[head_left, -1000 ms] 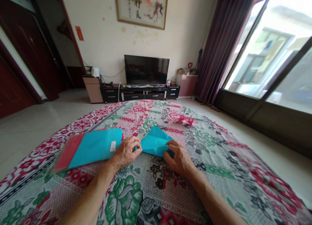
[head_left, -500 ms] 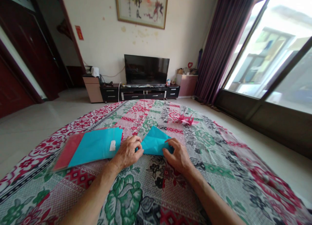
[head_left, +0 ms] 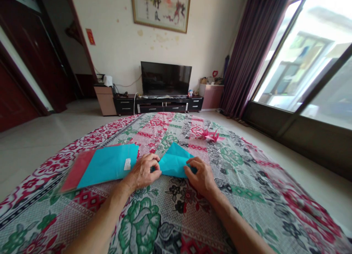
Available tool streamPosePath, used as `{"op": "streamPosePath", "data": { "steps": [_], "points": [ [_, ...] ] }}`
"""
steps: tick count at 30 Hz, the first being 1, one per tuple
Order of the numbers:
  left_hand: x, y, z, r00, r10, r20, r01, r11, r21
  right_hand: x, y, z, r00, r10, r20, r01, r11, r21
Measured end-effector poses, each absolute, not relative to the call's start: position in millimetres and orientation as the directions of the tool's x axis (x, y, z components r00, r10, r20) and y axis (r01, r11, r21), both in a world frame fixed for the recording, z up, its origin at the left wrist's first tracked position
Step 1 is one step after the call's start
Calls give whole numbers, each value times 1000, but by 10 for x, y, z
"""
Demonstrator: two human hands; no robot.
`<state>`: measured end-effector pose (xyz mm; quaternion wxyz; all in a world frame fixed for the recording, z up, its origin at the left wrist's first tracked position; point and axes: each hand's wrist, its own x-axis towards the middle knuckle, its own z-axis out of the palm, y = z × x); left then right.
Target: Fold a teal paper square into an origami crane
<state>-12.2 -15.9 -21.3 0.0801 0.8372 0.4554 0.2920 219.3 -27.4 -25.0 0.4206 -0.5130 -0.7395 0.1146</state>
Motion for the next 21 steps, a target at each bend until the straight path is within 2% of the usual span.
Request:
{"op": "streamPosePath", "data": {
  "steps": [9, 21],
  "points": [
    [-181, -163, -178, 427, 807, 408, 679, -584, 445, 2253, -292, -246, -222, 833, 507, 753, 477, -454],
    [-64, -209, -170, 424, 810, 406, 726, -572, 382, 2365, -201, -266, -204, 869, 451, 754, 433, -494]
  ]
}}
